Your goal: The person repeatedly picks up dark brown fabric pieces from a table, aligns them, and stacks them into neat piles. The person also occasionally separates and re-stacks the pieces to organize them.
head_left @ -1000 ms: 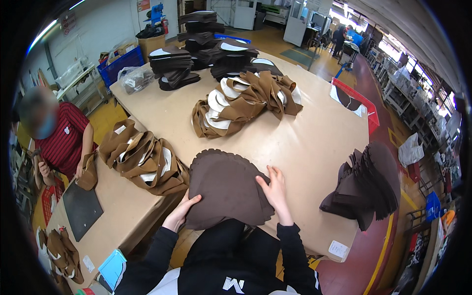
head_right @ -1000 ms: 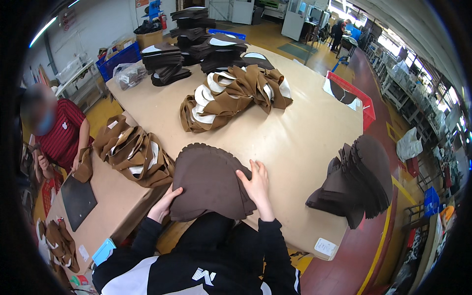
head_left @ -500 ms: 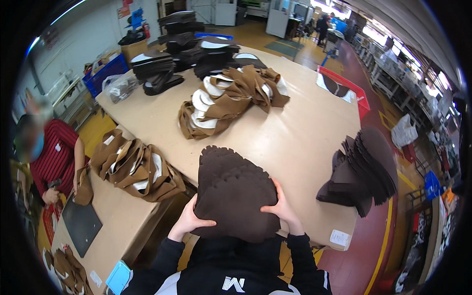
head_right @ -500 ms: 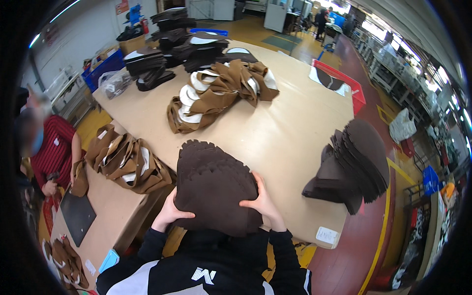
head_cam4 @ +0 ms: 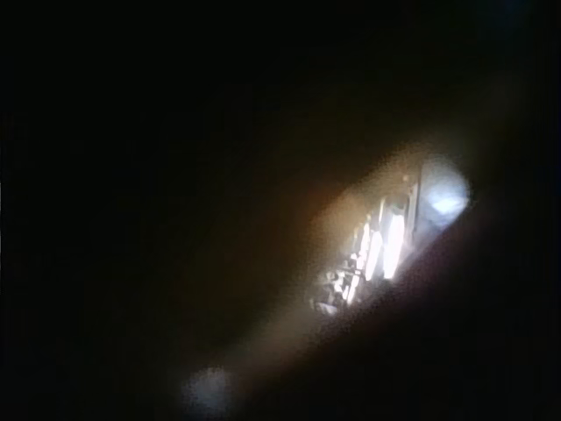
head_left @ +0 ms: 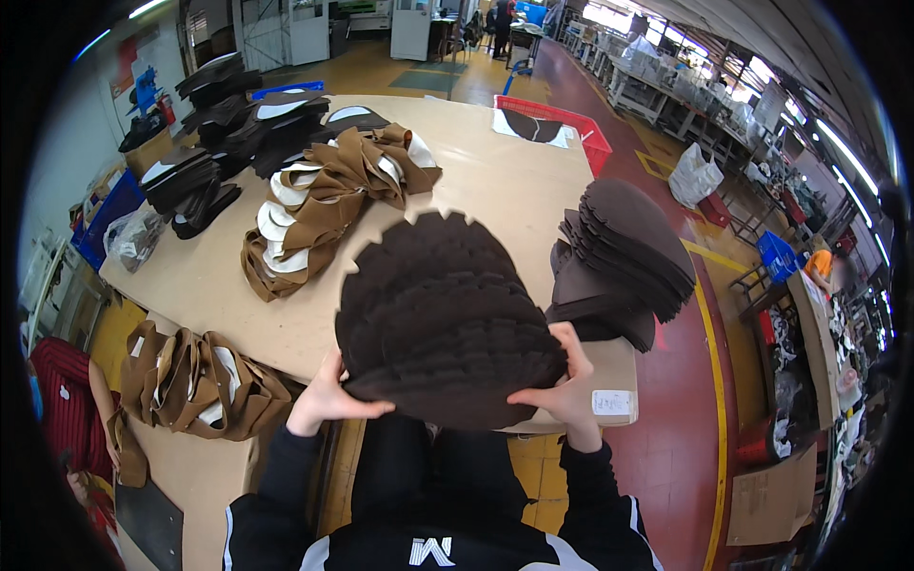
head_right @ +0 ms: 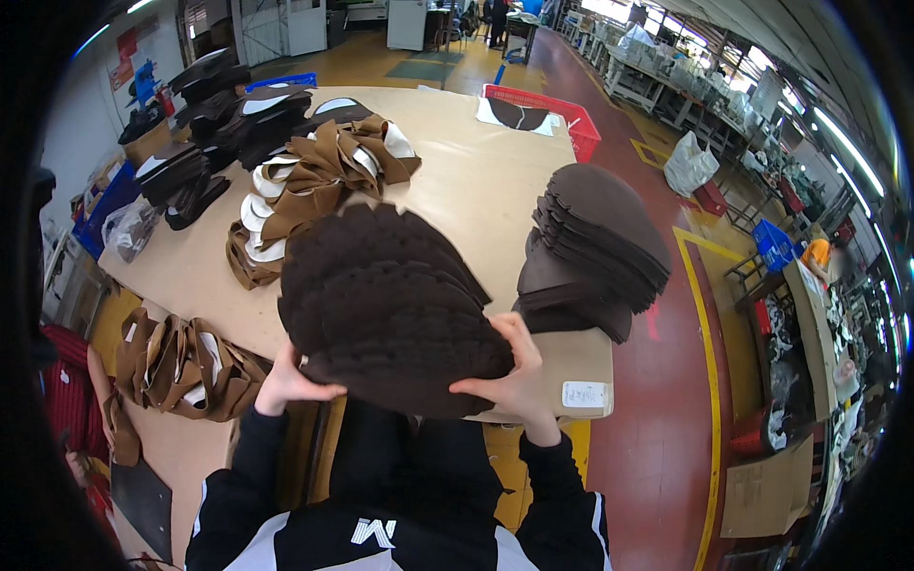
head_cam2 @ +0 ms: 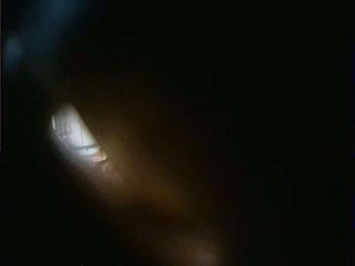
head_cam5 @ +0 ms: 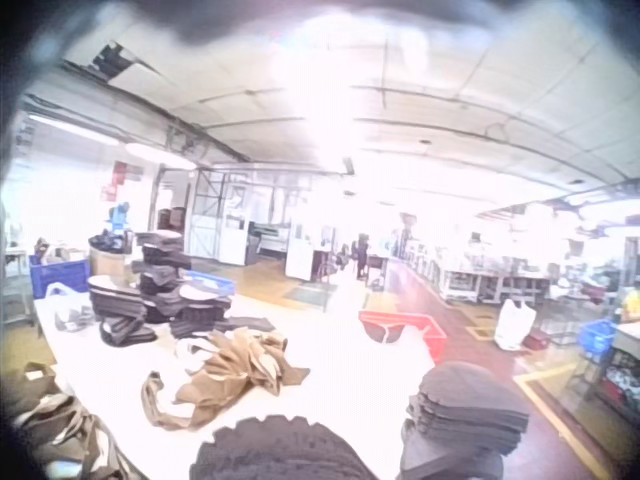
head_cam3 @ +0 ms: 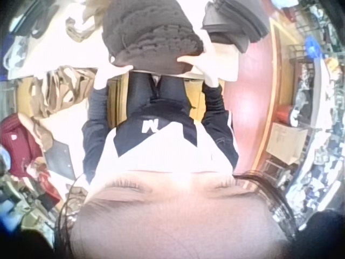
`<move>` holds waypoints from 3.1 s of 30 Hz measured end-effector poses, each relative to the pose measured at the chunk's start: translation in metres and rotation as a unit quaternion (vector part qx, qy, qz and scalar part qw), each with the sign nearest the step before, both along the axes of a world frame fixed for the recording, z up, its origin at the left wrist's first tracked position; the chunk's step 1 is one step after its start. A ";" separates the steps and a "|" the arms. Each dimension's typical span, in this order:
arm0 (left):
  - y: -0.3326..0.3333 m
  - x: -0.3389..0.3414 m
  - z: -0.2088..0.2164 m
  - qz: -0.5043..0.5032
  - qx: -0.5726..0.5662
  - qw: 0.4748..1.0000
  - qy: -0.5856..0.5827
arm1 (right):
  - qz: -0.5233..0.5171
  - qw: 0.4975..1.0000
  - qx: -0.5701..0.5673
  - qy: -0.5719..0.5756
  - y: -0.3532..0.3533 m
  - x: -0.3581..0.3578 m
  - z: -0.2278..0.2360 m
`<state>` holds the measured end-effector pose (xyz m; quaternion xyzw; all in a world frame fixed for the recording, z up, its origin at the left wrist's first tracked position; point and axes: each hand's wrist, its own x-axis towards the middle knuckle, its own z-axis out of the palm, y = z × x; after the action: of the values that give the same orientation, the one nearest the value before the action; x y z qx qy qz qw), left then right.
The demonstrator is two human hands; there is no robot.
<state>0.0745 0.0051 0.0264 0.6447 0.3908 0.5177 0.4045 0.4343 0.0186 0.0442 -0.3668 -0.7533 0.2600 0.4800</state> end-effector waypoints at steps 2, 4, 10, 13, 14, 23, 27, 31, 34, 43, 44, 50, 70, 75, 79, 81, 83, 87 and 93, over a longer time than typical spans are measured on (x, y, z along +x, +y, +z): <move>0.028 0.000 -0.009 -0.044 0.044 0.996 0.070 | -0.008 0.999 0.052 -0.004 0.008 -0.007 0.017; 0.056 0.008 -0.017 -0.091 0.040 0.986 0.136 | -0.010 0.999 0.045 0.004 0.020 -0.005 0.012; 0.065 0.015 -0.091 -0.016 -0.076 0.991 0.104 | -0.034 0.981 -0.189 -0.033 0.008 0.011 -0.053; 0.053 0.024 -0.065 -0.063 -0.129 0.990 -0.006 | -0.072 0.990 -0.124 0.002 -0.011 0.005 -0.067; 0.047 0.022 -0.070 -0.059 -0.137 0.989 -0.022 | -0.084 0.986 -0.140 -0.040 -0.017 0.005 -0.066; 0.039 0.002 -0.056 -0.206 -0.041 0.972 0.105 | -0.124 0.984 -0.049 -0.114 -0.039 0.007 -0.065; 0.034 0.003 -0.046 -0.193 -0.071 0.975 0.083 | -0.064 0.974 0.000 -0.215 -0.011 0.013 -0.060; 0.034 -0.003 -0.050 -0.200 0.007 0.969 0.146 | -0.014 1.000 -0.017 -0.018 0.007 0.008 -0.055; 0.025 -0.005 -0.061 -0.123 0.028 0.981 0.147 | 0.071 0.979 -0.188 -0.040 0.009 0.011 -0.042; 0.003 0.030 -0.086 0.019 -0.040 0.999 -0.017 | -0.088 0.980 -0.168 -0.066 -0.038 -0.016 -0.067; 0.006 0.032 -0.086 0.039 -0.045 0.998 -0.002 | -0.102 0.977 -0.175 -0.065 -0.038 -0.017 -0.075; 0.043 0.035 -0.058 0.021 -0.007 0.999 -0.040 | -0.113 0.993 -0.037 -0.011 -0.005 -0.023 -0.035; 0.064 0.037 -0.033 0.062 -0.023 0.994 -0.090 | -0.172 0.984 0.007 0.051 0.011 -0.043 -0.039; 0.056 0.039 -0.009 -0.036 -0.021 0.998 -0.040 | -0.053 0.995 -0.076 -0.027 0.026 -0.033 -0.037; 0.055 0.039 -0.038 -0.034 -0.033 0.999 -0.024 | -0.113 0.989 -0.062 -0.068 0.006 -0.020 -0.087; 0.051 0.043 -0.042 -0.042 -0.037 0.997 -0.054 | -0.105 0.983 -0.145 0.048 -0.001 -0.025 -0.106; 0.054 0.045 -0.047 -0.034 -0.027 0.997 -0.064 | -0.125 0.982 -0.125 0.062 -0.003 -0.031 -0.114; 0.054 0.044 -0.041 0.018 -0.002 0.994 -0.110 | -0.162 0.987 -0.001 0.006 0.004 -0.045 -0.085; 0.065 0.032 -0.008 -0.041 0.042 0.996 0.069 | -0.099 0.989 -0.100 0.037 0.028 -0.034 -0.054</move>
<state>0.1064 0.0697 0.0188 0.7109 0.3691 0.4710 0.3696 0.4004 0.0465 -0.0097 -0.4759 -0.6651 0.2986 0.4919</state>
